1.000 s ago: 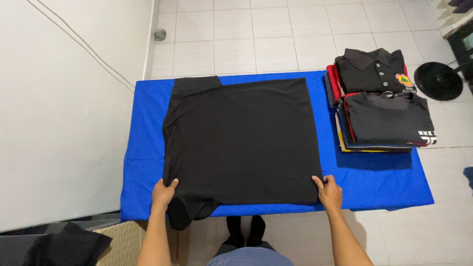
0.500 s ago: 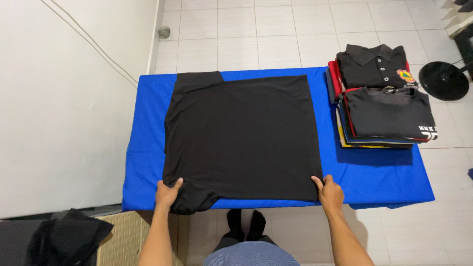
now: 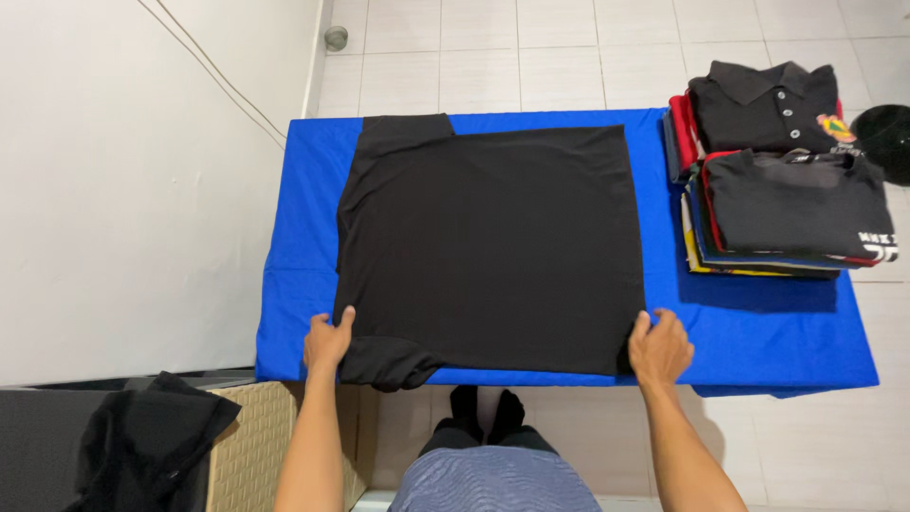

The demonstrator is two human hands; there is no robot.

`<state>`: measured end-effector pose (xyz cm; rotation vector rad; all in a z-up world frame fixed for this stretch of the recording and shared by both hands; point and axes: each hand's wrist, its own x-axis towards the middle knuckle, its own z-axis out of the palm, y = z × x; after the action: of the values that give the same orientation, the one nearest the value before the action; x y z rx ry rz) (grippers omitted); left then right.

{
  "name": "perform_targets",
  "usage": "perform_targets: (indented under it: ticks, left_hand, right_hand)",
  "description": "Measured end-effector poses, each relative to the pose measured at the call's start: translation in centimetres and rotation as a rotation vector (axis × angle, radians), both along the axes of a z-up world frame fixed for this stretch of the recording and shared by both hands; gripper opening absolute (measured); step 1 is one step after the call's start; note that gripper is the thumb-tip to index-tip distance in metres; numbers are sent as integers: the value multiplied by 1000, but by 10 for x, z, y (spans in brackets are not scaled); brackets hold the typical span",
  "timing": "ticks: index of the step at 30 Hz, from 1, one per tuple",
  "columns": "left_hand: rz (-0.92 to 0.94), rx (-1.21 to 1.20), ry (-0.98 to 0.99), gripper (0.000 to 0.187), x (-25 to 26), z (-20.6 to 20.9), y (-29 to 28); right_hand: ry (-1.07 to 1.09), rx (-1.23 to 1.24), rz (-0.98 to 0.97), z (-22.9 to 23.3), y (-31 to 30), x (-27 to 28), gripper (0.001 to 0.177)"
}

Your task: The person takes shirts from a stack, spreads them out on a table, and folds them one by one. The person then places the folded shirts into a drawer.

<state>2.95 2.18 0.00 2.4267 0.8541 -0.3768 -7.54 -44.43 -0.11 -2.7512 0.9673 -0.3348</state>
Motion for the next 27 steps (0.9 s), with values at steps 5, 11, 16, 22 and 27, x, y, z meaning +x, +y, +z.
perform_targets:
  ticks: [5, 11, 16, 22, 27]
  left_hand:
    - [53, -71, -238, 58, 36, -55, 16]
    - [148, -523, -353, 43, 58, -84, 25]
    - [-15, -84, -526, 30, 34, -17, 2]
    - [-832, 79, -769, 30, 7, 16, -104]
    - [-994, 160, -539, 52, -10, -11, -146]
  right_hand:
    - [-187, 32, 255, 2, 40, 30, 32]
    - [-200, 96, 480, -10, 89, 42, 38]
    - [-151, 7, 430, -10, 98, 45, 40]
    - [-147, 191, 658, -4, 146, 67, 48]
    - [-31, 48, 825, -14, 154, 64, 56]
